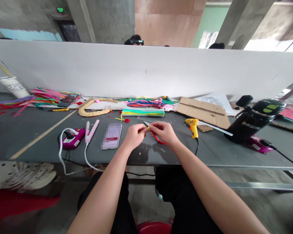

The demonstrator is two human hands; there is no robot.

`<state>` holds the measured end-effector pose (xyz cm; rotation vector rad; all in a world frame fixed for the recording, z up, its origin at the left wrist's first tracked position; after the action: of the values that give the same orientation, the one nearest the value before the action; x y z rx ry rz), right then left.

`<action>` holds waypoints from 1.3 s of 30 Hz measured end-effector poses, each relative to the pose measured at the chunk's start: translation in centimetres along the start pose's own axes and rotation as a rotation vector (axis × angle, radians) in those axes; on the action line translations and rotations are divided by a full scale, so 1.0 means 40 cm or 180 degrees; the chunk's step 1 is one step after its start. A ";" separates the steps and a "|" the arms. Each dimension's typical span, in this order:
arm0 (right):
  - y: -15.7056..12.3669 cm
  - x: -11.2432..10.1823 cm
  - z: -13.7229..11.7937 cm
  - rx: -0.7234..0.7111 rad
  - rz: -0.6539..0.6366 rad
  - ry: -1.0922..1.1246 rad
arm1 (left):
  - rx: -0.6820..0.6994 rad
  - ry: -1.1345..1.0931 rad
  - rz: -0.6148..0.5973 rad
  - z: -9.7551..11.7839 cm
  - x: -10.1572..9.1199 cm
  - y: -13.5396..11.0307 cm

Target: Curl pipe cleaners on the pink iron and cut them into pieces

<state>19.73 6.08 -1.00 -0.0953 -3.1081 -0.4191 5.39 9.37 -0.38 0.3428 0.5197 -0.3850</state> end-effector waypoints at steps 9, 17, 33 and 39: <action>0.005 0.008 0.008 -0.0280 -0.0056 -0.0460 | 0.0011 -0.0095 -0.0124 -0.001 0.004 0.008; 0.008 0.008 0.002 -0.0417 0.0000 -0.0528 | -0.0069 -0.0141 -0.0049 -0.002 -0.008 0.004; 0.013 -0.007 0.012 -0.0125 -0.0042 -0.0277 | -0.0126 -0.0133 -0.0130 -0.009 -0.021 0.003; 0.010 -0.003 -0.004 -0.0351 -0.0123 -0.0334 | -0.0205 -0.0214 -0.0253 -0.010 -0.020 -0.001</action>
<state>19.89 6.42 -0.72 -0.0592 -3.1925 -0.6060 4.58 9.73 -0.28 0.2467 0.4799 -0.4541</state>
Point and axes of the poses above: each hand's wrist, its own y-axis towards the middle knuckle, its own x-axis out of the palm, z = x × y, the point moved 5 cm from there along y, towards the middle knuckle, and after that the axes turned 5 degrees about -x, right-handed, at the moved point
